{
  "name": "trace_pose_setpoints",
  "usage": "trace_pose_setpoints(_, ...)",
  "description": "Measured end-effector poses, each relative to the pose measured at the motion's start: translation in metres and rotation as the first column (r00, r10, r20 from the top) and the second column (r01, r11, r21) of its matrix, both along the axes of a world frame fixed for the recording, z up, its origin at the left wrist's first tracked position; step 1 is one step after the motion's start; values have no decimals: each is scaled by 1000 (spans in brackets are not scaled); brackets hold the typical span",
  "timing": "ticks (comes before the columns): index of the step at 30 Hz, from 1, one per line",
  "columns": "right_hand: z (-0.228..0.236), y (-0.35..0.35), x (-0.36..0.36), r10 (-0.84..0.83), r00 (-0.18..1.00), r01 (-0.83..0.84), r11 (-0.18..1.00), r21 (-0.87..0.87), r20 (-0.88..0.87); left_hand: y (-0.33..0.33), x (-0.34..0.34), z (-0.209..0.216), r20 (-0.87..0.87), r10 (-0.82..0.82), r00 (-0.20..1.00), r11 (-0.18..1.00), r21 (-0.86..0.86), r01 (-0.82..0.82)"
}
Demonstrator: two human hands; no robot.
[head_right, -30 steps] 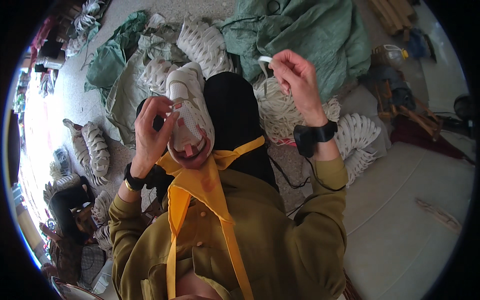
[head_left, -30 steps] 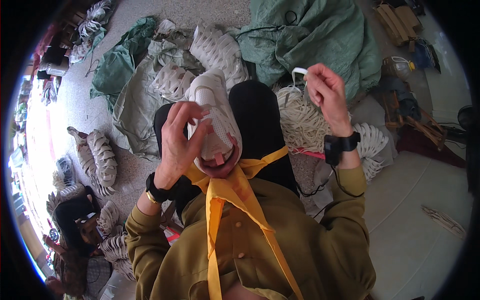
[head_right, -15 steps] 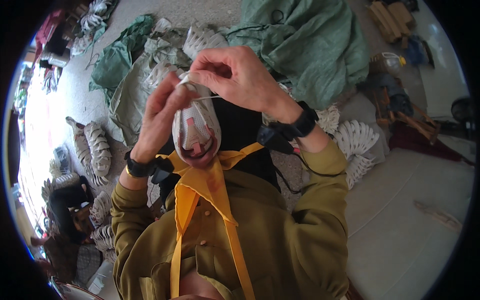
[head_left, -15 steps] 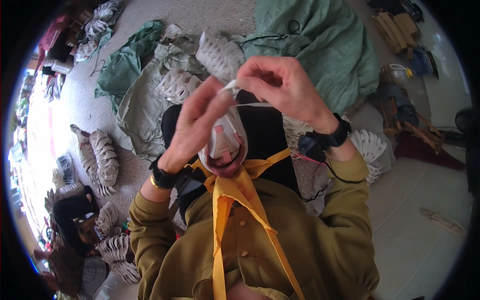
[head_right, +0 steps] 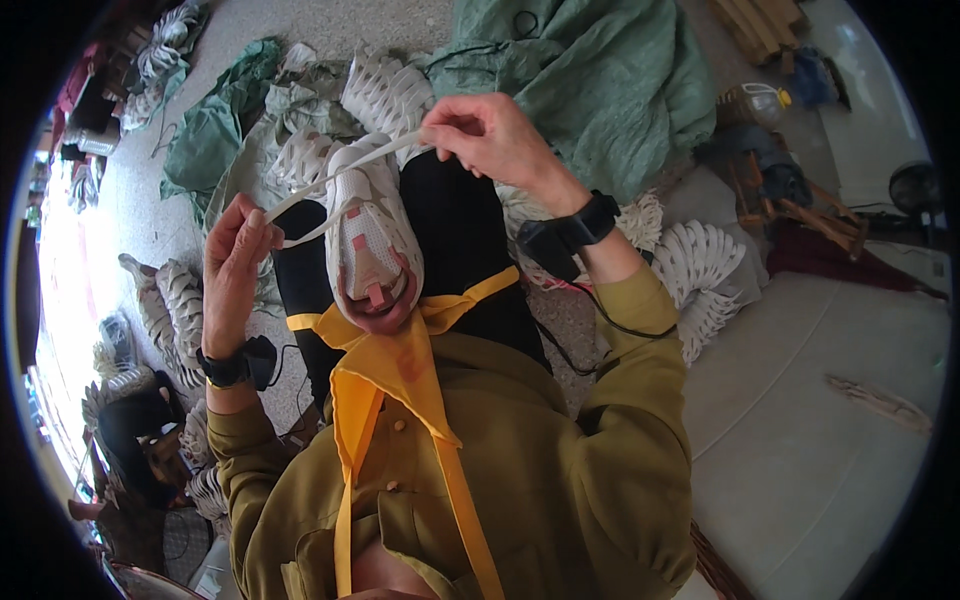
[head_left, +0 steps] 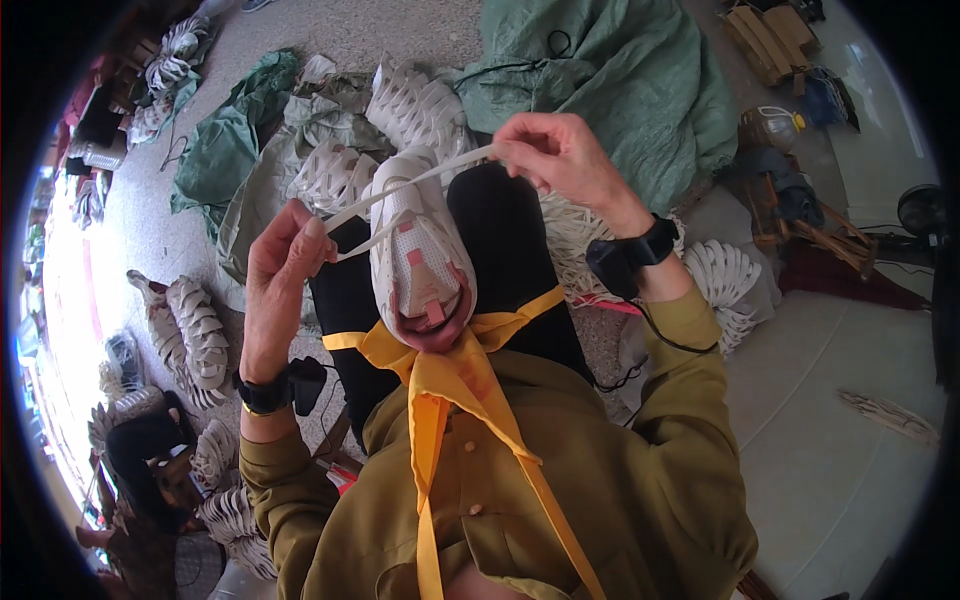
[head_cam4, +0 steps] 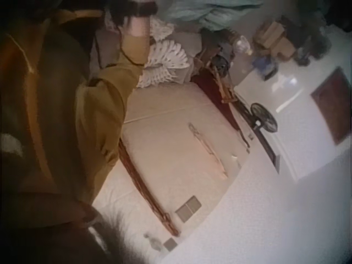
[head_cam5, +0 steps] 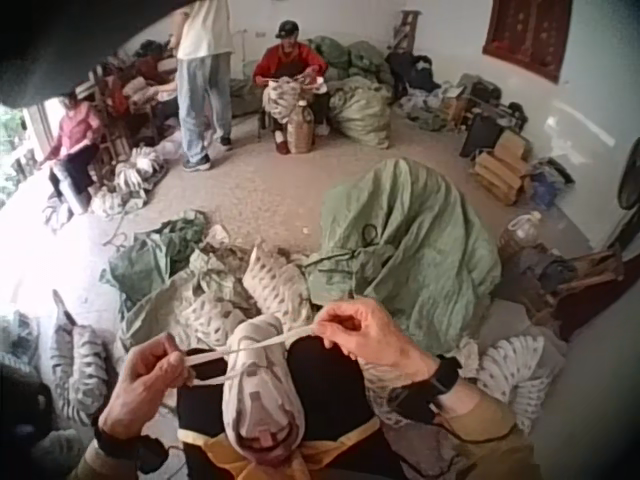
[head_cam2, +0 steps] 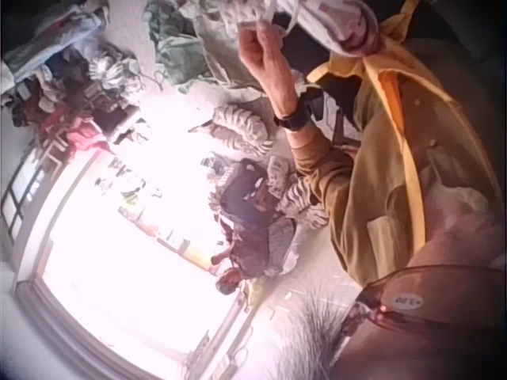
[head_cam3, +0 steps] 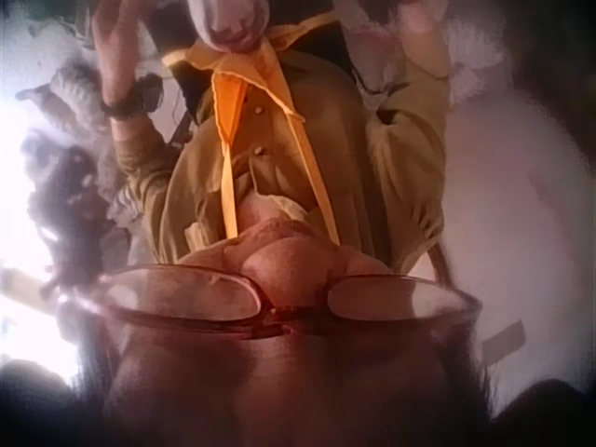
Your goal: Lacing a white and pink sneaker while seated on the floor.
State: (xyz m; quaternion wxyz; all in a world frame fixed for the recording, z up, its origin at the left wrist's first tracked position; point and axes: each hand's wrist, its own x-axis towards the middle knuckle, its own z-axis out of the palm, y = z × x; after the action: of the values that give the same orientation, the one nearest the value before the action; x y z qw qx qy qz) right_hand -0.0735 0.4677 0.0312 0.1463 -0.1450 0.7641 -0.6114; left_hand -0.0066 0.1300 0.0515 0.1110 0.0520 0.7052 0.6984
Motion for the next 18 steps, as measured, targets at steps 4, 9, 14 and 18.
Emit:
trace_pose_setpoints(4,-17,24,4,-61,998,61,998,19,18,-12,-1,4,-7,-27,1000,996,-81,26)
trace_pose_setpoints(9,-38,42,2,-158,986,163,977,138,-42,-20,4,-3,54,-26,998,995,-98,31)
trace_pose_setpoints(14,-66,78,1,-257,966,258,940,225,-35,-16,3,-5,73,-79,994,978,-188,91)
trace_pose_setpoints(18,-70,76,8,-255,953,301,864,403,-166,-1,7,-15,96,-103,990,990,-92,111)
